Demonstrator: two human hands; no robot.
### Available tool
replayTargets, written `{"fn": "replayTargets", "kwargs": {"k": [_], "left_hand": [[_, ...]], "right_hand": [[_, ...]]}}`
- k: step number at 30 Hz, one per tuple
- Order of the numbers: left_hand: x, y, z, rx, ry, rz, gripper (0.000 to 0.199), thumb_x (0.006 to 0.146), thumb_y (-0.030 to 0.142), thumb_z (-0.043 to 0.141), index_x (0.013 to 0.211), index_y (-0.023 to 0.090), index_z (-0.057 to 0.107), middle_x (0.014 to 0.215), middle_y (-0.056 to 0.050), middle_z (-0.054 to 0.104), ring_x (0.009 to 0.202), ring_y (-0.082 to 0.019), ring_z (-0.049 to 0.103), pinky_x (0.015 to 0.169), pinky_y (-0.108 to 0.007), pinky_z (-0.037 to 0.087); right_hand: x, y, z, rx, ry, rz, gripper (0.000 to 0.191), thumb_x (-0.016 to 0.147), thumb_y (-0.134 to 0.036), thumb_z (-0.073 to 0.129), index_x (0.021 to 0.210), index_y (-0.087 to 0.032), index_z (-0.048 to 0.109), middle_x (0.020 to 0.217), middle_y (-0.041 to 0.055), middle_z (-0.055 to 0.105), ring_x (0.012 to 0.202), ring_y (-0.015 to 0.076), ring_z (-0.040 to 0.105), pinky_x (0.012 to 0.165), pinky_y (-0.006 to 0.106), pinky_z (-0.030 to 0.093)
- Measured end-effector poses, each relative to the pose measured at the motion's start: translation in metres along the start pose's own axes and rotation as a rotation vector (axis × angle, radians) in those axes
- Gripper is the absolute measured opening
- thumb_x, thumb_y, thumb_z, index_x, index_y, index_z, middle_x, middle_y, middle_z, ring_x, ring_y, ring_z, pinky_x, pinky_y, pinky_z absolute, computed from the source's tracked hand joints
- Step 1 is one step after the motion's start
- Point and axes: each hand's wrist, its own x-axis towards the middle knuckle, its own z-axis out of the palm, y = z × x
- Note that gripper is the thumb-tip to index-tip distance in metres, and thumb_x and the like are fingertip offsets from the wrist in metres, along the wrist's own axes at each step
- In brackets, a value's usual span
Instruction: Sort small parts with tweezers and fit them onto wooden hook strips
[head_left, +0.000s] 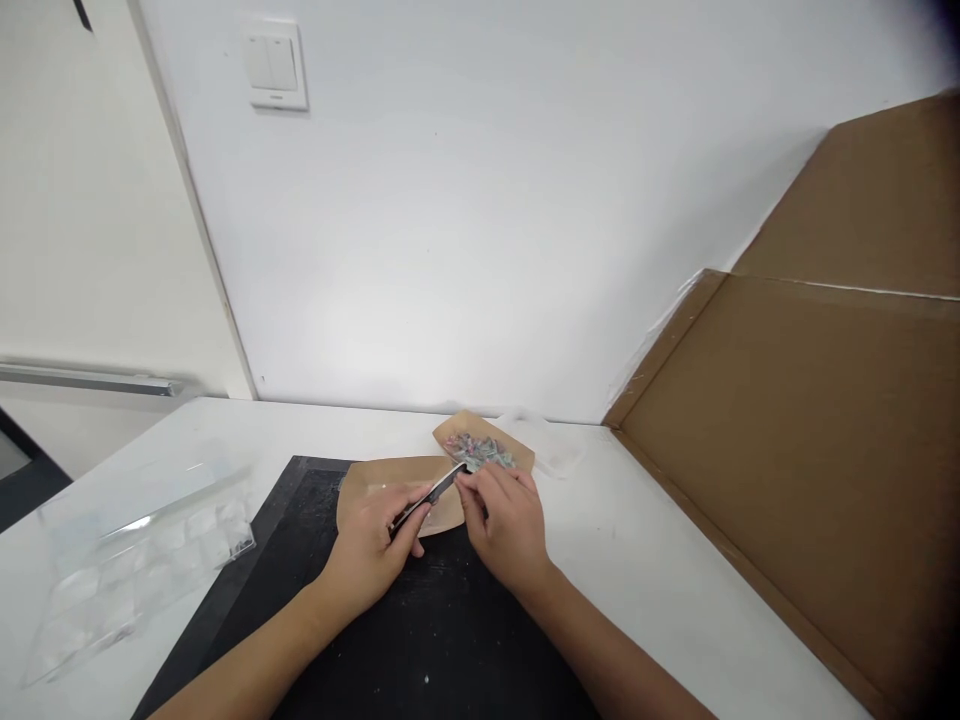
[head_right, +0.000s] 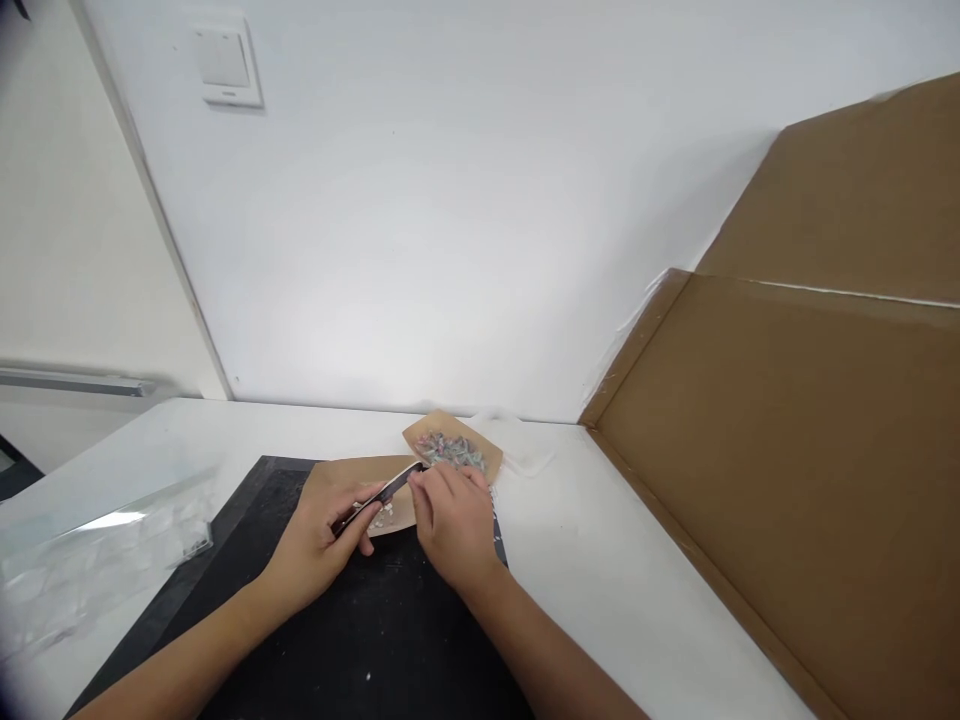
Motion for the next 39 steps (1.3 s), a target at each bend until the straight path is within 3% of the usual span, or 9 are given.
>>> {"fn": "replayTargets", "kwargs": {"k": [3,7,10,19,24,30,35,39], "left_hand": [[-0.001,0.001,0.0,0.002,0.002,0.008,0.032,0.103,0.033,0.052,0.13,0.025,0.067,0.09,0.002,0.075,0.059,-0.009,0.068,0.08,-0.026,0.052],[0.0,0.0,0.0,-0.001,-0.014,0.003,0.032,0.104,0.033,0.051,0.13,0.025,0.067,0.091,0.001,0.075,0.059,-0.009,0.067,0.079,-0.026,0.052],[0.0,0.0,-0.001,-0.008,-0.005,0.001,0.032,0.104,0.033,0.051,0.13,0.025,0.067,0.097,0.0,0.076,0.058,-0.009,0.067,0.08,-0.027,0.052],[-0.001,0.005,-0.002,0.004,0.009,0.026,0.035,0.103,0.031,0.052,0.135,0.025,0.065,0.074,0.004,0.071,0.063,-0.012,0.069,0.078,-0.027,0.051],[0.0,0.004,-0.002,-0.038,0.01,0.028,0.034,0.104,0.031,0.052,0.134,0.027,0.065,0.1,0.001,0.075,0.056,-0.007,0.065,0.078,-0.026,0.052],[-0.001,0.005,-0.002,0.009,0.011,0.032,0.037,0.104,0.031,0.051,0.138,0.024,0.063,0.066,0.004,0.068,0.067,-0.015,0.068,0.08,-0.028,0.05],[0.0,0.005,-0.001,-0.003,0.004,0.024,0.035,0.104,0.031,0.05,0.134,0.024,0.066,0.075,0.002,0.071,0.064,-0.013,0.068,0.08,-0.028,0.051],[0.001,0.005,-0.002,0.009,0.017,0.023,0.035,0.103,0.031,0.052,0.134,0.024,0.066,0.07,0.003,0.071,0.067,-0.015,0.07,0.081,-0.029,0.05]], "right_hand": [[0.001,0.006,0.0,0.001,0.028,0.032,0.021,0.102,-0.021,0.053,0.083,-0.021,0.058,0.07,-0.0014,0.057,0.065,0.0147,0.052,0.077,0.033,0.036],[-0.003,-0.001,0.003,0.056,-0.069,-0.002,0.02,0.103,-0.021,0.052,0.083,-0.021,0.058,0.073,-0.0004,0.06,0.069,0.0153,0.055,0.078,0.033,0.036],[-0.005,-0.005,0.003,0.048,-0.069,-0.014,0.018,0.102,-0.021,0.053,0.086,-0.021,0.059,0.075,-0.0004,0.062,0.07,0.0153,0.056,0.078,0.033,0.036],[0.0,0.002,0.0,0.034,0.034,0.003,0.017,0.101,-0.02,0.055,0.085,-0.021,0.06,0.07,-0.0015,0.059,0.066,0.0152,0.054,0.079,0.033,0.038],[-0.001,-0.007,0.0,0.057,-0.071,-0.098,0.015,0.101,-0.018,0.053,0.089,-0.021,0.06,0.073,-0.001,0.061,0.069,0.0147,0.056,0.079,0.032,0.036],[0.003,0.001,-0.003,-0.02,0.02,-0.037,0.019,0.102,-0.02,0.054,0.083,-0.021,0.058,0.068,-0.0021,0.057,0.065,0.0144,0.052,0.079,0.033,0.037],[0.0,-0.01,-0.001,0.016,-0.065,-0.109,0.022,0.102,-0.019,0.052,0.081,-0.022,0.057,0.069,-0.0018,0.058,0.066,0.0142,0.053,0.077,0.032,0.036],[0.0,-0.011,0.0,-0.023,-0.024,-0.094,0.022,0.102,-0.02,0.053,0.08,-0.022,0.057,0.068,-0.002,0.058,0.064,0.0141,0.053,0.078,0.033,0.036]]}}
